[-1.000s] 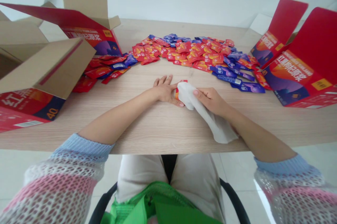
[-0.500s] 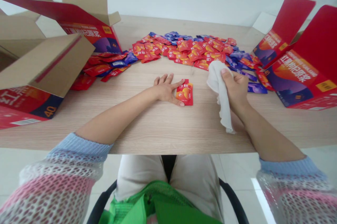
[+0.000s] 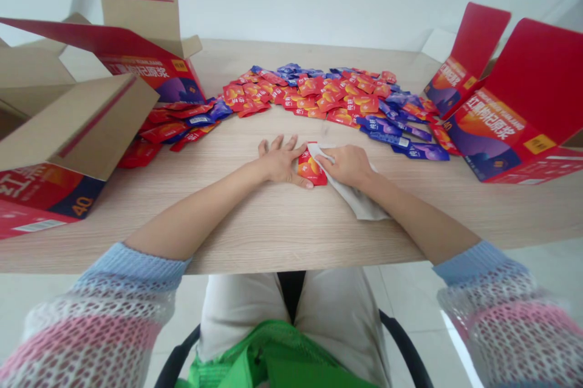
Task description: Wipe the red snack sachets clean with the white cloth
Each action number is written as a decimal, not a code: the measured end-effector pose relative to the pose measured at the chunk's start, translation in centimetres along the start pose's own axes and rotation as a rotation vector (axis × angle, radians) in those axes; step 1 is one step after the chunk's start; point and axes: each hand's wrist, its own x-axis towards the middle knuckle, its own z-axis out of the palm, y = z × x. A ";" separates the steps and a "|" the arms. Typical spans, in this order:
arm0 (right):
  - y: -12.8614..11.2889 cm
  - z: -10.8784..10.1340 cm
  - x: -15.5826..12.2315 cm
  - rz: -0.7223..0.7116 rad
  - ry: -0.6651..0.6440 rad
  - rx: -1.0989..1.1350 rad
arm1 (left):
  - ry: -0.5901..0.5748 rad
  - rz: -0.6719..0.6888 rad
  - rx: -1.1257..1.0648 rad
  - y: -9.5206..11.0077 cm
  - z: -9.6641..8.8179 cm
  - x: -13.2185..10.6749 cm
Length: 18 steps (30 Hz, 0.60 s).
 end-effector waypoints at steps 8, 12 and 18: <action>1.2 -2.2 -2.0 -0.232 -0.339 0.443 | 0.056 -0.008 0.030 0.6 0.1 0.0; 2.4 -4.2 -3.6 -0.259 -0.698 0.798 | 0.050 -0.047 0.043 0.8 0.0 -0.1; 3.6 -2.1 -1.5 0.178 0.111 0.922 | -0.054 -0.066 0.024 0.3 -0.3 0.3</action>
